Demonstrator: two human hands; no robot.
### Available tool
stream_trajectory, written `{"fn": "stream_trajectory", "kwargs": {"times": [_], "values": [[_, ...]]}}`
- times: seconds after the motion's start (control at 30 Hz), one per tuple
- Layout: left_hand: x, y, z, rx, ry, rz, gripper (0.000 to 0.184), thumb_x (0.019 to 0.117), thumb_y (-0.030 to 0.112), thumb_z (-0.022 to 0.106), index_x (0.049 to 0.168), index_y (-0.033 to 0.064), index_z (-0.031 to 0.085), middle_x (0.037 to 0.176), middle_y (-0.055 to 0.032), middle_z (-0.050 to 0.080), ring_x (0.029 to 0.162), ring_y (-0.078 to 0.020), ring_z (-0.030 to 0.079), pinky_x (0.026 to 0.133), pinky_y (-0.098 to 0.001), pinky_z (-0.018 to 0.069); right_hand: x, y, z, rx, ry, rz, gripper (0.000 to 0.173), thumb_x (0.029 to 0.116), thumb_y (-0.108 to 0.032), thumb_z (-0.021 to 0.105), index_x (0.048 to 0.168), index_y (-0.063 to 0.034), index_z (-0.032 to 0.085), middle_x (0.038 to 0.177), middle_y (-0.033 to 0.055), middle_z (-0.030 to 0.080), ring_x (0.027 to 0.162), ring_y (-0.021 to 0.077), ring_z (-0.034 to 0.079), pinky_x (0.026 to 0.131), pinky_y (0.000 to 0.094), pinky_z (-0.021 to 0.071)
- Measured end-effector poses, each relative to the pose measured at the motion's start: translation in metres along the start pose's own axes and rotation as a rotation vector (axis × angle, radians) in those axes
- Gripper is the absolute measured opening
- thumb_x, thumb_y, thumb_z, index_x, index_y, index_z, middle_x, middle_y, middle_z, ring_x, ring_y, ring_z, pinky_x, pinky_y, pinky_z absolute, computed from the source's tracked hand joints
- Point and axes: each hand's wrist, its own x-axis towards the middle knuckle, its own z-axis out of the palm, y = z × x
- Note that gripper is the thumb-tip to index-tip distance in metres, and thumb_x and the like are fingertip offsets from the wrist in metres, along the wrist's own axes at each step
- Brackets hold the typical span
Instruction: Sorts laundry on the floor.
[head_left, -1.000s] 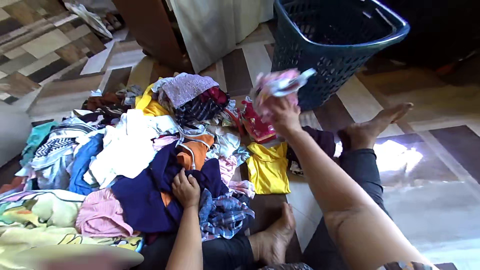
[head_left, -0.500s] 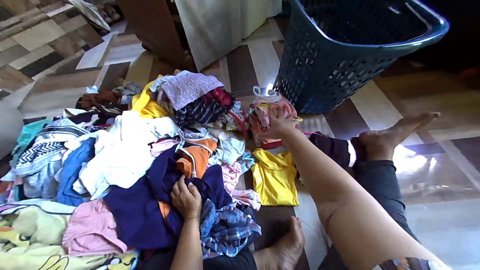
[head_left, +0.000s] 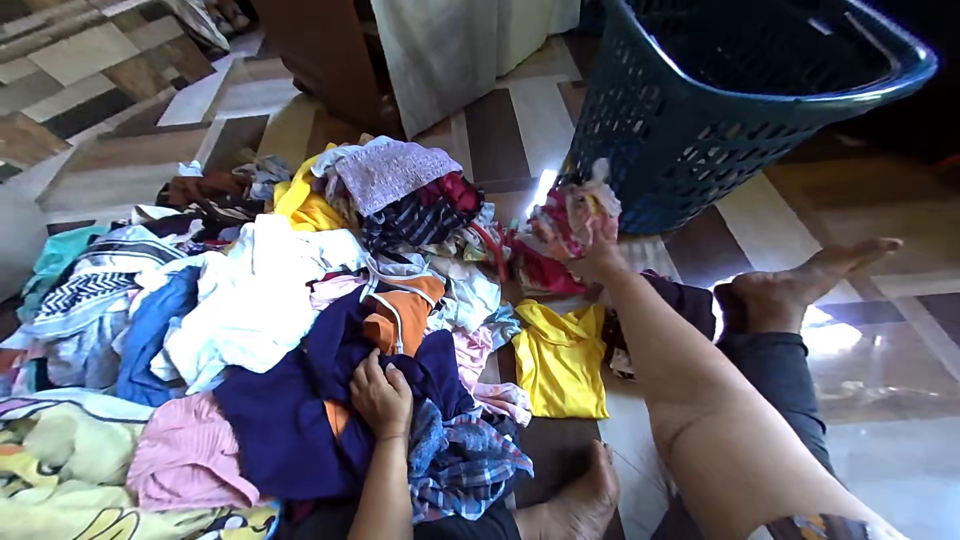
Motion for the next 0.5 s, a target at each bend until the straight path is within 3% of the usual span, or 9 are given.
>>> {"fn": "stream_trajectory", "kwargs": {"times": [0.07, 0.13, 0.27, 0.4, 0.5], "values": [[0.000, -0.001, 0.001, 0.000, 0.008, 0.007, 0.043, 0.0981, 0.018, 0.043, 0.127, -0.0074, 0.064, 0.122, -0.0314, 0.064, 0.112, -0.0512, 0.061, 0.093, -0.0629, 0.0457, -0.004, 0.021, -0.008, 0.150, 0.005, 0.016, 0.080, 0.0869, -0.020, 0.081, 0.152, -0.0002, 0.039, 0.139, 0.0339, 0.054, 0.127, 0.0502, 0.055, 0.103, 0.0701, 0.0442], [0.000, -0.001, 0.003, 0.002, 0.019, 0.015, 0.043, 0.0982, 0.018, 0.043, 0.126, -0.0072, 0.064, 0.122, -0.0311, 0.065, 0.111, -0.0511, 0.062, 0.091, -0.0631, 0.0459, -0.013, 0.036, -0.011, 0.303, 0.011, 0.040, 0.063, 0.0915, -0.012, 0.076, 0.145, 0.0034, 0.046, 0.128, 0.0317, 0.061, 0.114, 0.0438, 0.064, 0.097, 0.0631, 0.0519], [0.000, 0.000, 0.004, 0.003, 0.020, 0.008, 0.043, 0.0982, 0.018, 0.044, 0.126, -0.0072, 0.064, 0.122, -0.0313, 0.064, 0.111, -0.0514, 0.062, 0.091, -0.0631, 0.0460, -0.014, 0.063, -0.005, 0.452, 0.050, 0.117, 0.061, 0.0922, -0.015, 0.076, 0.143, 0.0016, 0.048, 0.122, 0.0307, 0.062, 0.102, 0.0404, 0.065, 0.087, 0.0588, 0.0542], [0.001, -0.001, 0.003, 0.005, 0.014, 0.011, 0.043, 0.0984, 0.018, 0.043, 0.127, -0.0076, 0.064, 0.122, -0.0319, 0.064, 0.112, -0.0516, 0.062, 0.093, -0.0636, 0.0452, -0.023, 0.042, -0.013, 0.422, 0.020, 0.173, 0.060, 0.0926, -0.017, 0.076, 0.144, -0.0005, 0.049, 0.129, 0.0304, 0.060, 0.114, 0.0432, 0.063, 0.095, 0.0633, 0.0505], [0.001, -0.001, 0.004, 0.013, 0.027, 0.021, 0.043, 0.0983, 0.018, 0.042, 0.126, -0.0077, 0.064, 0.121, -0.0318, 0.065, 0.111, -0.0514, 0.062, 0.092, -0.0629, 0.0456, -0.020, 0.036, -0.016, 0.313, -0.003, 0.101, 0.060, 0.0919, -0.018, 0.076, 0.143, 0.0007, 0.050, 0.129, 0.0312, 0.061, 0.119, 0.0460, 0.061, 0.099, 0.0669, 0.0471]]}}
